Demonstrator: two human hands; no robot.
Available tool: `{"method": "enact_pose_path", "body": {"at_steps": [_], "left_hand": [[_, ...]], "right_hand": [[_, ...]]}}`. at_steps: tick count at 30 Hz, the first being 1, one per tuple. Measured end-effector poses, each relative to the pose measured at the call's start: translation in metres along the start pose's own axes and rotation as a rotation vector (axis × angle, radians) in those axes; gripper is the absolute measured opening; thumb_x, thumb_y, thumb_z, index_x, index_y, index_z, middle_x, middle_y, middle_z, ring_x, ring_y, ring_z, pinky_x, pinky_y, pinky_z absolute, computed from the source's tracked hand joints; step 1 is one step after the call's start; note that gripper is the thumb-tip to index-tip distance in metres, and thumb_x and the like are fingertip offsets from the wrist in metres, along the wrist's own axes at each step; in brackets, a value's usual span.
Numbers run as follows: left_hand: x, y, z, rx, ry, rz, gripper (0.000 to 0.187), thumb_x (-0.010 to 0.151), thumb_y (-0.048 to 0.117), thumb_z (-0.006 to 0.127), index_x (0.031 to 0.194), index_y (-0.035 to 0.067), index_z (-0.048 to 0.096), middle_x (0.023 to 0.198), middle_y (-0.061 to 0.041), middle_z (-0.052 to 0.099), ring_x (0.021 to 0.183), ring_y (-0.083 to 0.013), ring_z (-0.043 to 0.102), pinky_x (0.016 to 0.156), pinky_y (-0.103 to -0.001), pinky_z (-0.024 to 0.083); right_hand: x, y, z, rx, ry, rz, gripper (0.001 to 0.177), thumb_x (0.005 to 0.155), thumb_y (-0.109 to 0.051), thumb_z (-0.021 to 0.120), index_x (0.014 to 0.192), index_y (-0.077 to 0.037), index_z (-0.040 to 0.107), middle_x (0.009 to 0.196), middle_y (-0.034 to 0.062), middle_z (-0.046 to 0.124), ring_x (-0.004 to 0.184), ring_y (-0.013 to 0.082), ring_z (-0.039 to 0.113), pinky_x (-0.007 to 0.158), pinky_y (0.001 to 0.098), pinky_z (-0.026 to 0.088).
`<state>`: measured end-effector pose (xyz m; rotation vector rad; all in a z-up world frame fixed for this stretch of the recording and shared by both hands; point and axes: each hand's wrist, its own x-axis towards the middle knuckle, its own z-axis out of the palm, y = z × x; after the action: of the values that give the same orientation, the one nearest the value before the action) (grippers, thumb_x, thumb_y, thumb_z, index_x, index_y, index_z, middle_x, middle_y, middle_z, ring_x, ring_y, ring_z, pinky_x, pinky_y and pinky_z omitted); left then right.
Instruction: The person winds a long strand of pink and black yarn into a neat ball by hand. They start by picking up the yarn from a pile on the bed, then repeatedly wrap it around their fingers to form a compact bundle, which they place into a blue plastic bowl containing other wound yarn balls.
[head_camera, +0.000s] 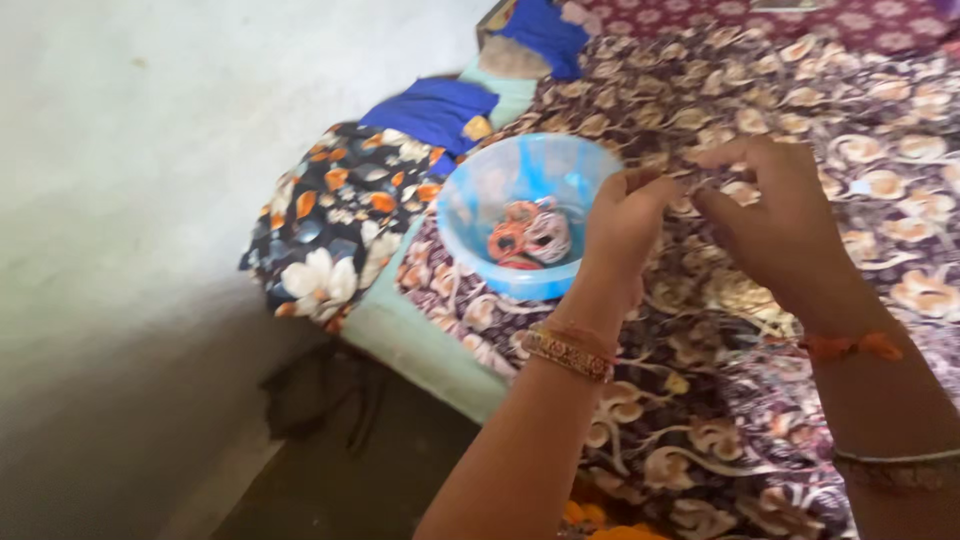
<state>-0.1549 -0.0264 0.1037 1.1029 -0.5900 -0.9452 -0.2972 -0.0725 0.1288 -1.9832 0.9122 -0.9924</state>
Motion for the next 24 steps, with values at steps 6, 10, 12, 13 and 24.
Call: {"method": "enact_pose_path", "body": {"at_steps": [6,10,12,13,24], "left_hand": [[0.014,-0.027,0.066,0.036,-0.095,0.0,0.053,0.079,0.022,0.071,0.125,-0.001,0.061,0.111,-0.01,0.064,0.096,-0.0192,0.059,0.081,-0.035,0.047],[0.029,-0.043,0.095,0.106,-0.072,-0.034,0.048,0.08,0.022,0.069,0.121,-0.001,0.065,0.103,-0.011,0.065,0.088,-0.0227,0.055,0.074,-0.038,0.044],[0.033,-0.046,0.109,0.097,-0.073,-0.007,0.046,0.084,0.023,0.07,0.12,-0.005,0.067,0.101,-0.013,0.065,0.086,-0.0253,0.051,0.073,-0.041,0.04],[0.036,-0.047,0.116,0.123,-0.059,-0.007,0.046,0.082,0.023,0.07,0.12,-0.003,0.067,0.104,-0.012,0.066,0.09,-0.0245,0.055,0.078,-0.04,0.044],[0.066,-0.044,0.157,0.363,-0.128,-0.041,0.045,0.084,0.022,0.067,0.122,-0.001,0.068,0.117,-0.013,0.07,0.106,-0.0251,0.065,0.092,-0.04,0.05]], "right_hand": [[0.016,0.045,-0.067,-0.288,0.069,-0.251,0.031,0.089,-0.022,0.071,0.116,-0.008,0.069,0.126,0.0184,0.056,0.126,0.0356,0.048,0.092,0.0423,0.051],[0.026,0.075,-0.105,-0.393,0.1,-0.381,0.036,0.087,-0.022,0.073,0.12,-0.01,0.069,0.124,0.0153,0.061,0.128,0.0353,0.05,0.109,0.0471,0.041],[0.028,0.088,-0.121,-0.427,0.109,-0.417,0.037,0.086,-0.021,0.073,0.12,-0.011,0.069,0.124,0.0159,0.061,0.13,0.0362,0.048,0.112,0.0484,0.039],[0.032,0.095,-0.129,-0.443,0.094,-0.436,0.037,0.086,-0.022,0.074,0.121,-0.01,0.069,0.125,0.0156,0.061,0.131,0.0363,0.047,0.112,0.0491,0.038],[0.052,0.137,-0.175,-0.522,0.071,-0.436,0.04,0.09,-0.027,0.075,0.125,-0.01,0.067,0.13,0.0159,0.061,0.135,0.0369,0.044,0.114,0.0504,0.036]]}}
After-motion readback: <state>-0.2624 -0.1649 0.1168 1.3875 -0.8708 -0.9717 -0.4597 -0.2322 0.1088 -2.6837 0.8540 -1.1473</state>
